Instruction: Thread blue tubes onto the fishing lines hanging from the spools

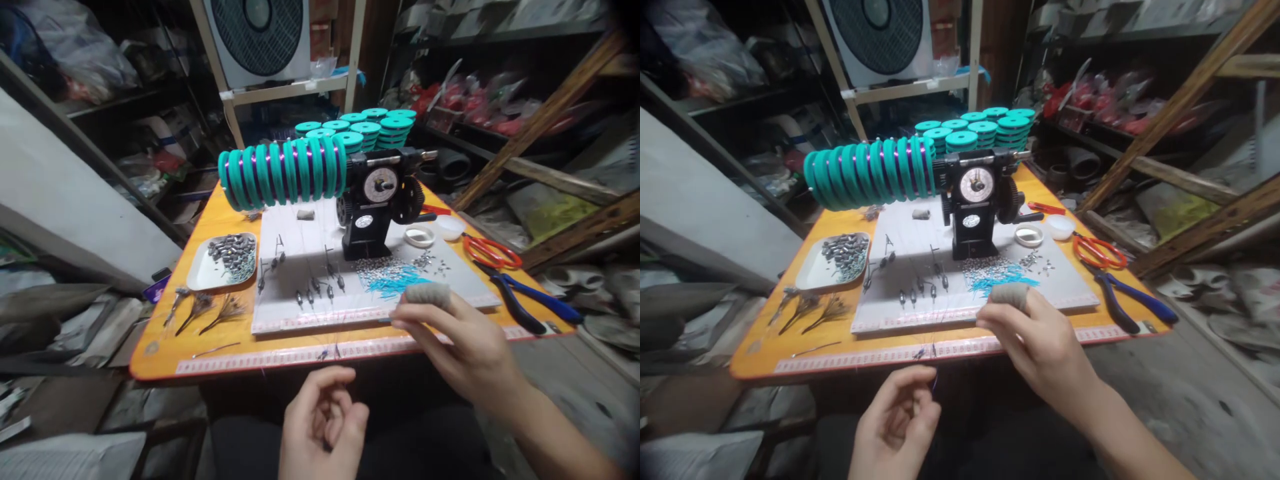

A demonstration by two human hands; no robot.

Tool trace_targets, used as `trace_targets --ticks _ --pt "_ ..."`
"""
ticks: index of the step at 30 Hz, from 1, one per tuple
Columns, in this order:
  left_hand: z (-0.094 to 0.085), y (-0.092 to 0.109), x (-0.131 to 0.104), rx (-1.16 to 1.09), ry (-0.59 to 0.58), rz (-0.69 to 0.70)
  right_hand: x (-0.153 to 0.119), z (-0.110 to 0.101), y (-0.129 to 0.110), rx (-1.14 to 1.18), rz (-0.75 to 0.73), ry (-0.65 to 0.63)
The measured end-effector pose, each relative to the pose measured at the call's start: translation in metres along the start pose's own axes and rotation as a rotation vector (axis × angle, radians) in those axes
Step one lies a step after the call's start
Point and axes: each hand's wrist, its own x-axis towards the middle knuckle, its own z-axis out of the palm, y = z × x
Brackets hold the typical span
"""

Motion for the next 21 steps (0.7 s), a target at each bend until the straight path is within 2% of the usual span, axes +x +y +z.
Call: trace_targets --ticks 4,9,11,16,18,21 --pt "0.001 0.007 0.004 -0.014 -0.06 -0.015 -0.013 0.011 -0.034 0.114 -0.022 -0.083" --pt "-0.008 0.01 0.001 0.063 -0.063 0.035 -0.024 0.026 -0.049 0.223 -0.046 -0.117" --pt "-0.013 0.009 0.0 -0.008 -0.079 0.044 -0.027 0.027 -0.054 0.313 0.039 -0.117" --pt "-0.023 0.003 0.001 -0.237 -0.155 -0.017 -0.031 0.032 -0.073 0.571 0.379 -0.081" --pt "-0.023 0.002 0.0 -0.267 -0.197 -0.036 -0.028 0.037 -0.08 0.699 0.495 -0.103" --pt "-0.022 0.004 -0.003 -0.271 -0.207 -0.052 -0.026 0.046 -0.083 0.9 0.595 -0.095"
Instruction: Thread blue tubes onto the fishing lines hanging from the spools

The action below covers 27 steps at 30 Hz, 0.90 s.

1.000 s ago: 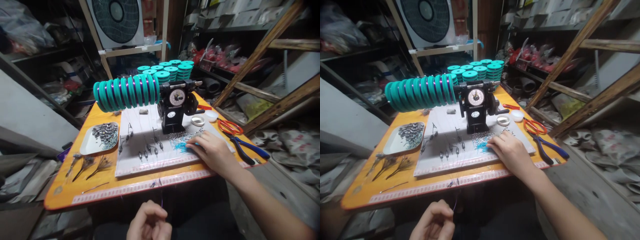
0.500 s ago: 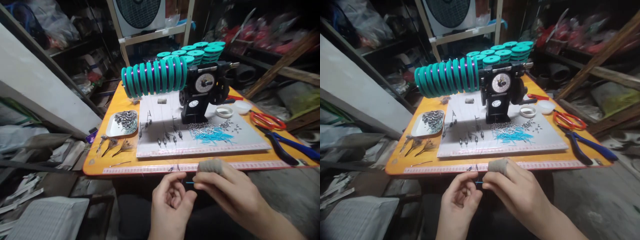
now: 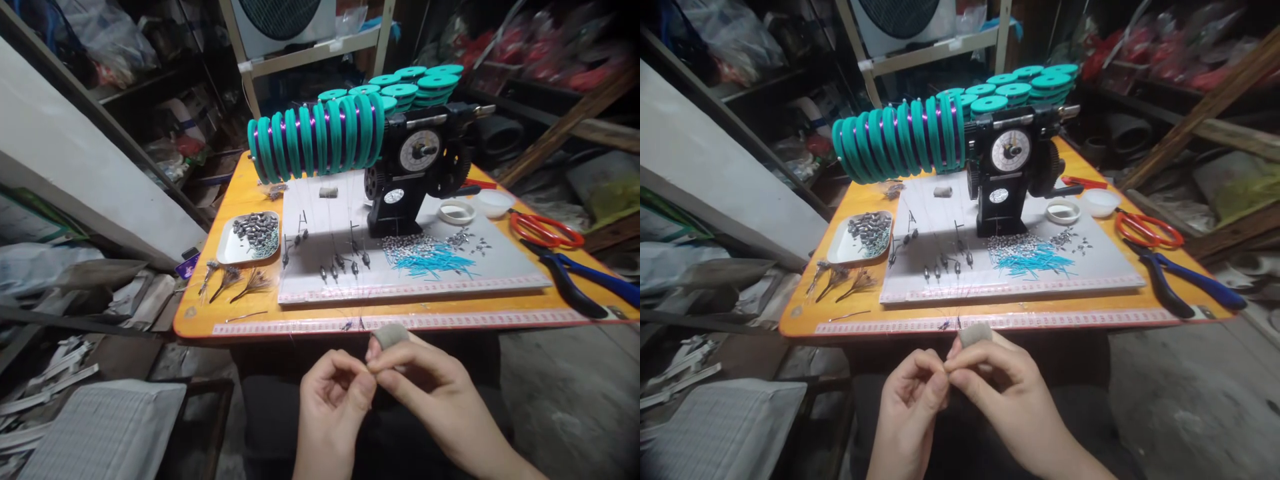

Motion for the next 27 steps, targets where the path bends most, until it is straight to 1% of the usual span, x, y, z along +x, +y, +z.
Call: trace_targets --ticks 2,4,6,8,11,12,14,16,18,20,22,24,27 --pt "0.001 0.001 -0.001 0.02 0.024 -0.009 0.0 0.0 0.004 0.109 0.02 0.006" --pt "0.001 0.002 -0.001 0.092 0.054 -0.027 -0.002 -0.003 0.007 0.217 0.045 0.02" --pt "0.0 0.003 -0.001 0.19 0.063 -0.07 -0.006 -0.008 0.005 0.254 0.061 0.005" --pt "-0.002 0.002 -0.001 0.257 0.032 -0.111 -0.008 -0.011 -0.004 0.118 0.024 -0.096" --pt "-0.003 -0.001 -0.004 0.294 -0.062 -0.1 -0.004 -0.011 -0.022 -0.22 -0.15 -0.296" --pt "-0.002 -0.002 -0.005 0.318 -0.086 -0.083 -0.002 -0.01 -0.027 -0.291 -0.218 -0.333" --pt "-0.001 -0.003 -0.007 0.368 -0.112 -0.054 0.0 -0.008 -0.033 -0.359 -0.328 -0.361" --pt "0.0 -0.002 -0.007 0.382 -0.12 -0.028 -0.002 -0.006 -0.032 -0.393 -0.417 -0.343" --pt "0.002 0.0 -0.006 0.379 -0.119 0.001 -0.006 -0.006 -0.025 -0.444 -0.5 -0.291" --pt "0.004 0.004 -0.004 0.407 -0.108 0.027 -0.012 -0.004 -0.019 -0.515 -0.577 -0.216" --pt "0.007 0.008 -0.004 0.452 -0.104 0.033 -0.016 -0.001 -0.016 -0.559 -0.612 -0.135" --pt "0.009 0.01 -0.005 0.477 -0.117 0.025 -0.016 0.005 -0.016 -0.526 -0.56 -0.05" --pt "0.008 0.012 -0.006 0.51 -0.143 0.005 -0.012 0.012 -0.018 -0.391 -0.38 0.024"
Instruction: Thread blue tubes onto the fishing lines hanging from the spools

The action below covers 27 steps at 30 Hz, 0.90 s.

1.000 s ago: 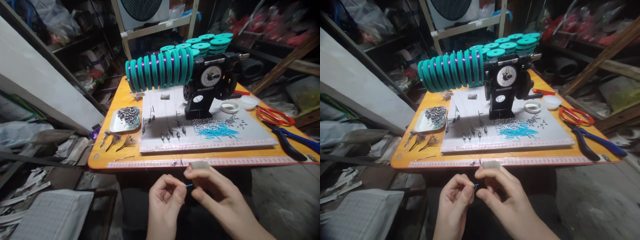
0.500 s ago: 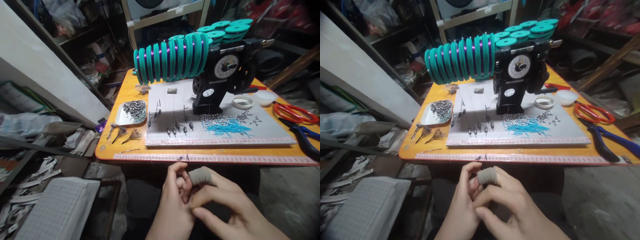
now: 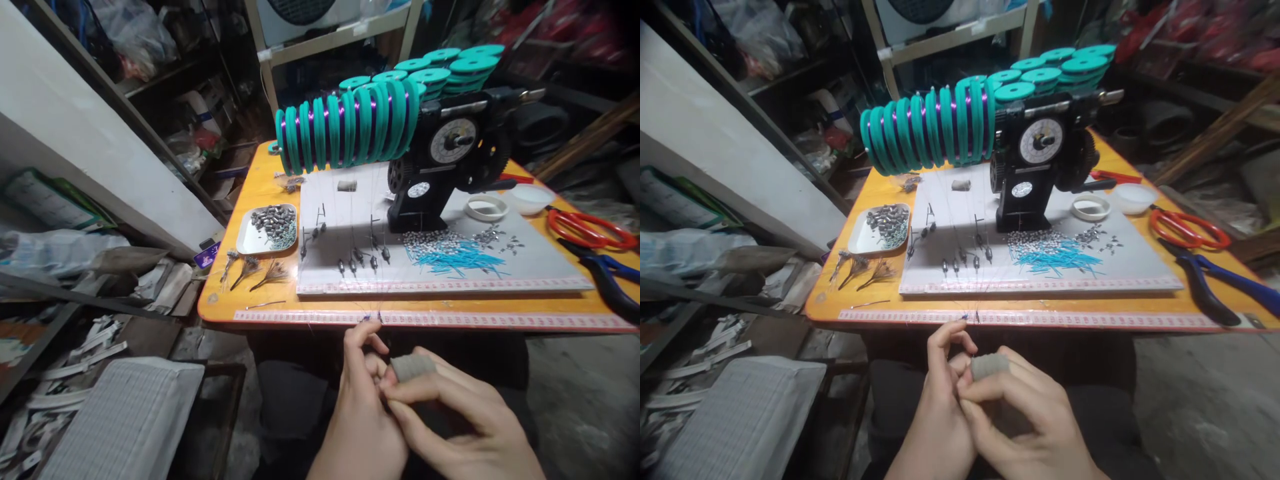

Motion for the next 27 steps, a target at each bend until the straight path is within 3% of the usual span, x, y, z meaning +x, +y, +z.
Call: trace_targets --ticks 5,8,11,16,20,24,27 --pt "-0.02 0.001 0.011 0.115 -0.193 0.049 0.0 0.001 -0.001 0.028 0.124 -0.031" --pt "-0.033 0.004 0.019 0.119 -0.314 0.024 -0.003 0.001 -0.005 -0.021 0.122 -0.057" --pt "-0.038 0.004 0.021 0.173 -0.357 0.053 -0.004 0.001 -0.01 -0.025 0.074 -0.09" --pt "-0.028 0.0 0.014 0.217 -0.297 0.134 -0.008 -0.001 -0.014 0.048 0.085 -0.082" --pt "-0.013 0.0 0.008 0.214 -0.214 0.138 -0.011 -0.009 -0.008 0.131 0.204 -0.072" --pt "0.004 0.005 -0.001 0.189 -0.117 0.088 -0.016 -0.024 0.005 0.284 0.296 -0.116" --pt "0.011 0.01 -0.009 0.209 -0.019 0.045 -0.018 -0.036 0.012 0.431 0.254 -0.182"
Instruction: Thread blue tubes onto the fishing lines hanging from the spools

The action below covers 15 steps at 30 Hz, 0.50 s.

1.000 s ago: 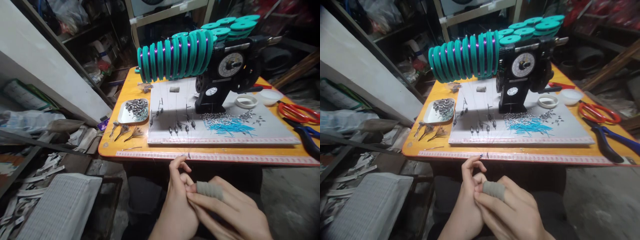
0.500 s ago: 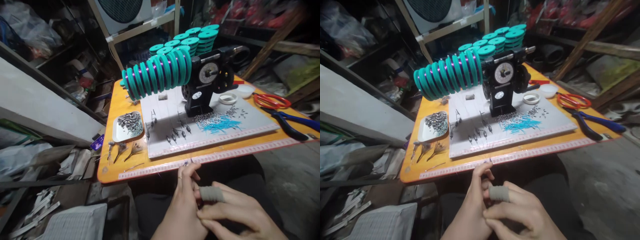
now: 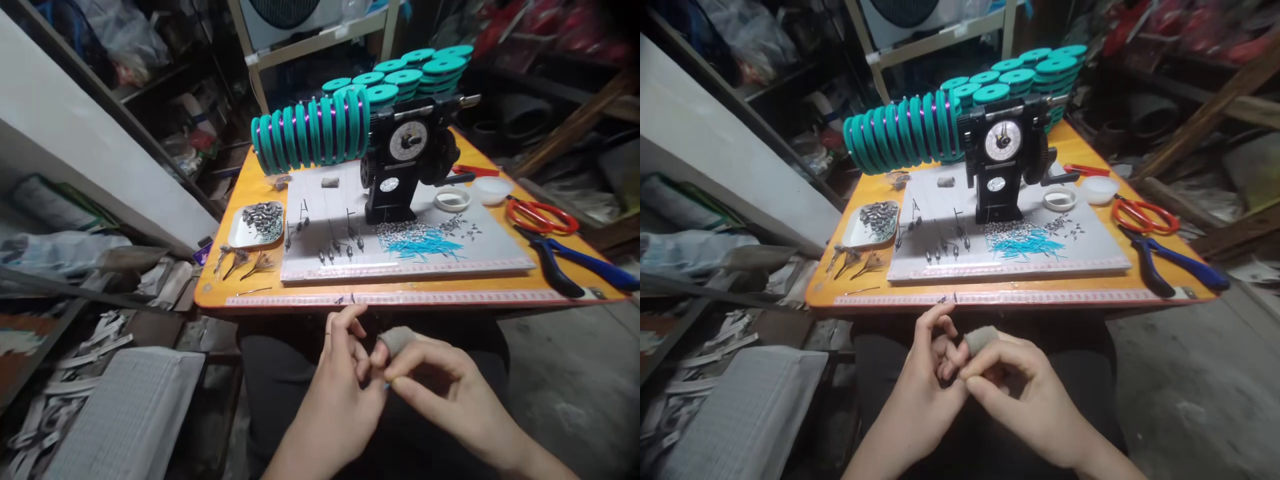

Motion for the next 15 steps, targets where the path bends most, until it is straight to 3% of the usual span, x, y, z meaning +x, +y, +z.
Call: trace_targets --ticks 3,5,9,15 --pt "-0.001 0.002 -0.006 0.046 0.059 -0.002 -0.001 -0.003 -0.004 -0.054 -0.109 -0.128" --pt "-0.003 0.0 -0.008 0.072 0.049 0.036 0.0 0.003 -0.007 -0.121 -0.193 -0.148" --pt "-0.006 -0.007 -0.007 0.101 0.029 0.121 0.001 0.018 -0.007 -0.169 -0.263 -0.045" --pt "-0.007 -0.017 0.002 0.059 -0.025 0.128 0.006 0.028 0.003 -0.137 -0.197 0.031"
